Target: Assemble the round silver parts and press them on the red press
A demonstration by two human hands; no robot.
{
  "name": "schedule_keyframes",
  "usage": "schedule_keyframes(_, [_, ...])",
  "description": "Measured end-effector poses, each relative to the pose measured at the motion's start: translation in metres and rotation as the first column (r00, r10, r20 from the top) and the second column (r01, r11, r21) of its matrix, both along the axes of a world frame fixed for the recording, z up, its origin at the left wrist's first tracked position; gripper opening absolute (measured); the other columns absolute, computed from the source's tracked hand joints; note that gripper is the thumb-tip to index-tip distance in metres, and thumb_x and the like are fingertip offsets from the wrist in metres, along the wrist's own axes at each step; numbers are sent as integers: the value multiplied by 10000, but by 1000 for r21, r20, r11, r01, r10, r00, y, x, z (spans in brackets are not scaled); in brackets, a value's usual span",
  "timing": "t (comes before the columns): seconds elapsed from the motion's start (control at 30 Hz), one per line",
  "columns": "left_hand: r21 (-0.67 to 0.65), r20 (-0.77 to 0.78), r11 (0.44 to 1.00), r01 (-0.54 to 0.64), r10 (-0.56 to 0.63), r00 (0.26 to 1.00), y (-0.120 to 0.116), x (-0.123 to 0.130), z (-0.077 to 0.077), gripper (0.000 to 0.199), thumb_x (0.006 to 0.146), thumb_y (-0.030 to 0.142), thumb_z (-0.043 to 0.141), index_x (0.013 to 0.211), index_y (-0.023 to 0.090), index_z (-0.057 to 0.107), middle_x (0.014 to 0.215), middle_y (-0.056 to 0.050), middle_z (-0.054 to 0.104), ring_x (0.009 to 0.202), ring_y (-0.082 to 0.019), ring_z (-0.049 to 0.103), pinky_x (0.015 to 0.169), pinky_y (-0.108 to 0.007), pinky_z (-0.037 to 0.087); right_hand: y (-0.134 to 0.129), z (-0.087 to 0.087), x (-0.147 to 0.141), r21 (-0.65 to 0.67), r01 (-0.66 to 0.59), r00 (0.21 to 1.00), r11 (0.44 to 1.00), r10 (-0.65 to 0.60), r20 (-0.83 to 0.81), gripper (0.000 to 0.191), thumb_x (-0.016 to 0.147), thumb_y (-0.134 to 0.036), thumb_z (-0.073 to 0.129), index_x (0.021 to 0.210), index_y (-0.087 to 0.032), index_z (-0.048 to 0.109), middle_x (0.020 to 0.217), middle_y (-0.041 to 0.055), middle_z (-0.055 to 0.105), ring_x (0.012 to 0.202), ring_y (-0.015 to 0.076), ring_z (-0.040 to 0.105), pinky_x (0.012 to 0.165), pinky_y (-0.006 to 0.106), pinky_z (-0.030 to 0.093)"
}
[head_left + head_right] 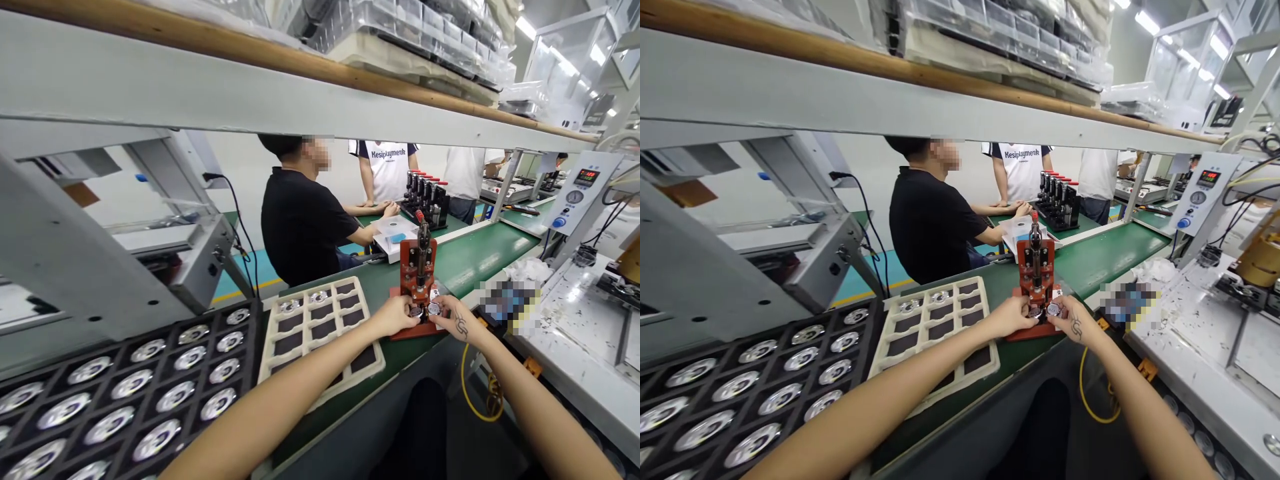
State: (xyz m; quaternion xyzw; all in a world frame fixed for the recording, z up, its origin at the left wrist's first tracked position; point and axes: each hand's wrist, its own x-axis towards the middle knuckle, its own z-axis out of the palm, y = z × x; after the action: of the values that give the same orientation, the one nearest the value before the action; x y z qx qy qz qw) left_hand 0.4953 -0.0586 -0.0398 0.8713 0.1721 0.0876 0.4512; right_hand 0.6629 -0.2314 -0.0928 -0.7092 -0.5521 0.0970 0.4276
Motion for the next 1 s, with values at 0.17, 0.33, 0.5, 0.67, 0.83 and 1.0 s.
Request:
schedule_keyframes(0.17, [-133,-1,991,-32,33,999,29,-52,12,483,660,443,880,1002,164,682,653,98,475,587,-119,462,575,-250,348,23,11,-7,-62,-81,997,995,82,3,256,836,-281,817,1073,-197,769,1052,67,658,892,227,653,872,365,565])
schedule_keyframes(0.33, [-380,26,917,-122,143,989,40,-107,38,565,651,441,939,1035,199,602,738,71,577,645,-129,574,637,-270,475,34,24,-20,-72,-144,990,987,144,1,320,768,-186,844,1084,-223,810,1218,105,701,1181,312,650,1083,449,509])
schedule_keyframes(0.5, [-595,58,775,-213,306,950,28,-149,55,618,635,401,1000,1107,180,667,887,10,653,731,-140,653,722,-306,552,14,59,-3,-73,-96,995,993,94,-35,273,806,-452,851,758,-198,762,765,33,696,698,213,656,728,347,574])
schedule_keyframes(0.67, [-575,74,784,-234,334,940,7,-162,66,612,749,444,937,1239,185,678,846,12,675,691,-134,632,690,-289,531,48,147,34,118,162,984,980,-151,-97,728,1026,-799,387,943,-172,747,848,106,749,852,254,699,811,368,568])
schedule_keyframes(0.83, [-499,119,844,-197,291,949,-22,-152,79,532,811,456,865,1222,192,654,917,-1,695,774,-186,755,756,-326,595,98,235,-2,346,34,974,938,47,-221,860,1059,-817,221,1313,-125,665,973,109,768,889,220,760,823,358,596])
schedule_keyframes(1.0, [-476,135,851,-222,320,938,-40,-163,84,553,838,472,842,1273,210,625,892,-13,737,864,-263,825,766,-355,634,45,243,-72,576,75,997,814,-73,-26,522,1128,-603,436,1040,-212,770,913,50,751,857,197,742,834,353,590])
